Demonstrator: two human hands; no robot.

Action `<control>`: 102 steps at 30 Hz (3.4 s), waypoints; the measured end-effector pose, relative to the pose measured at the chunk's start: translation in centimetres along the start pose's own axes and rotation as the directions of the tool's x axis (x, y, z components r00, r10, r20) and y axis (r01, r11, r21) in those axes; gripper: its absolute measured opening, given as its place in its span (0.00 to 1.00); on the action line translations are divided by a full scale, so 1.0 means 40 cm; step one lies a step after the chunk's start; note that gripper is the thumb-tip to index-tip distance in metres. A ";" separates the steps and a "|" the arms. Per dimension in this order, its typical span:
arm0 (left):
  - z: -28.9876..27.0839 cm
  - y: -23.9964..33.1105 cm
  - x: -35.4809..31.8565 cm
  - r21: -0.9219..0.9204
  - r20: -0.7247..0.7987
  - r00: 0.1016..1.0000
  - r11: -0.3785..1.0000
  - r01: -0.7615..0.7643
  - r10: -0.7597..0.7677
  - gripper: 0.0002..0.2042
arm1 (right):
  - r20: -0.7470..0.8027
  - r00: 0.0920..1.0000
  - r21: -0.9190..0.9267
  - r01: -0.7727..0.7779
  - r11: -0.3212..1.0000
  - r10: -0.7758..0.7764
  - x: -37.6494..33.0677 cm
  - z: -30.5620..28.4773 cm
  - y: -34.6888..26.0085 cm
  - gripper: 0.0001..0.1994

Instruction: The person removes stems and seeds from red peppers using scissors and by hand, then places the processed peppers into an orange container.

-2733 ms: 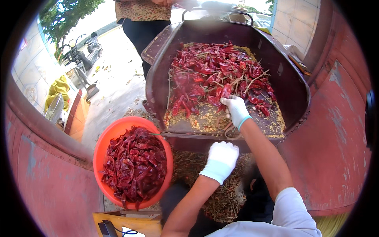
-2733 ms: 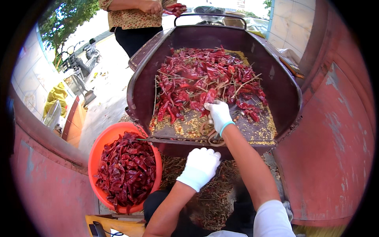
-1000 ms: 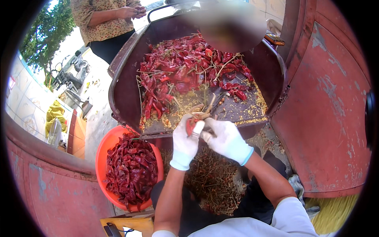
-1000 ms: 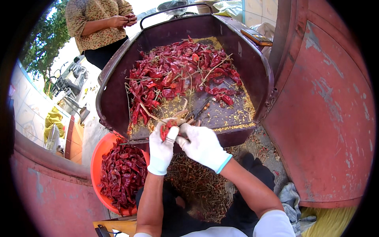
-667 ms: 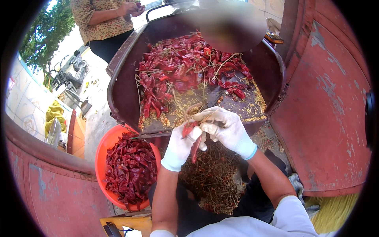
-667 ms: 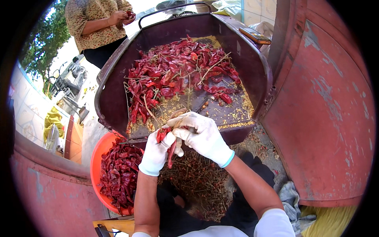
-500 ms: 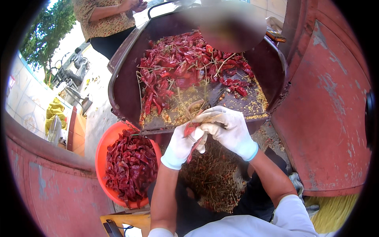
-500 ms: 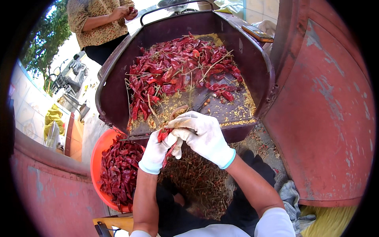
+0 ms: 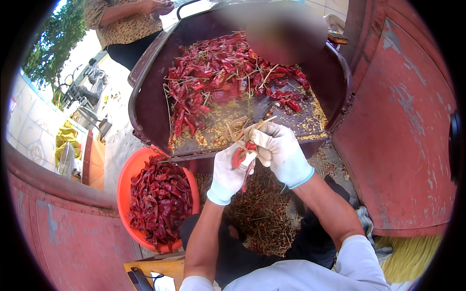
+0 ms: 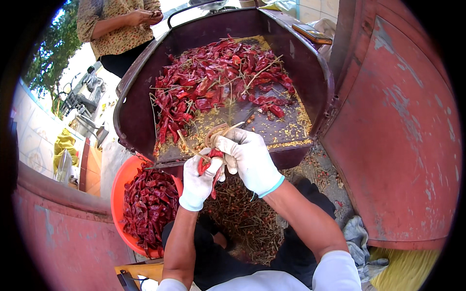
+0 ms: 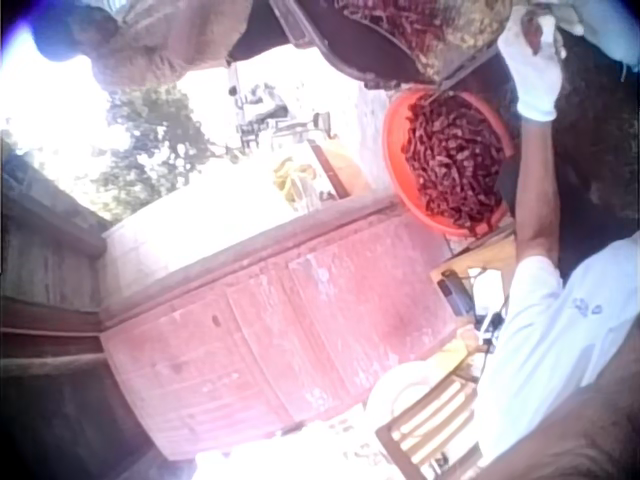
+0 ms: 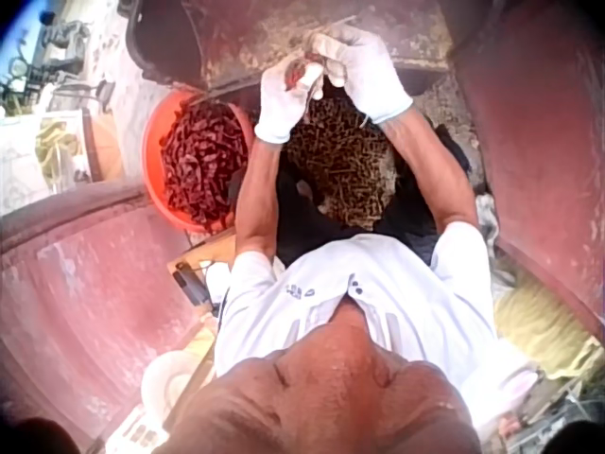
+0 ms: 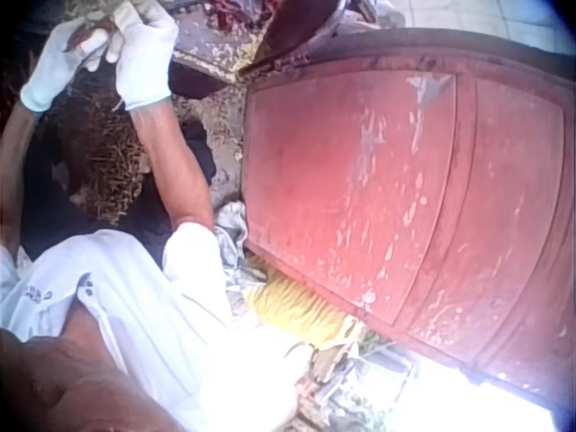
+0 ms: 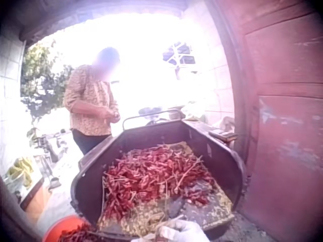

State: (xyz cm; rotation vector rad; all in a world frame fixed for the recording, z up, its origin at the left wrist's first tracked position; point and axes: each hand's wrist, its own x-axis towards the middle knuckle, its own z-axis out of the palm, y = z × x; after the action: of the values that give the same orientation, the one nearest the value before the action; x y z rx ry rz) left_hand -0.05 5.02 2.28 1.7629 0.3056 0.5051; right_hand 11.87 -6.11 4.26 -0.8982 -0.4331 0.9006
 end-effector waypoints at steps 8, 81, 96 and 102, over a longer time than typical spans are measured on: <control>0.000 -0.027 0.009 -0.650 0.207 0.976 0.737 0.187 -0.065 0.19 | 0.118 0.968 -0.413 0.249 0.876 -0.220 -0.014 0.017 -0.047 0.07; 0.003 -0.049 0.000 0.001 0.192 0.980 0.999 0.045 -0.045 0.17 | 0.431 0.652 -0.803 0.592 0.064 -0.624 -0.048 -0.026 -0.007 0.12; 0.056 -0.051 -0.020 0.067 -0.022 0.997 0.995 -0.070 0.071 0.21 | -0.080 0.996 -0.278 0.026 0.960 -0.050 -0.036 -0.021 -0.005 0.05; 0.011 -0.030 -0.029 -0.550 0.393 0.916 0.779 0.301 -0.076 0.25 | 0.170 0.947 -0.667 0.314 0.675 -0.273 -0.052 -0.022 -0.024 0.07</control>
State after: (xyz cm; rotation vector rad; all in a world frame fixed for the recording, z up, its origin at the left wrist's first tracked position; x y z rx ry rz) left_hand -0.79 4.41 0.85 1.1418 0.0516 0.1005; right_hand 11.72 -8.53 4.60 -1.4377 -0.9792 0.4445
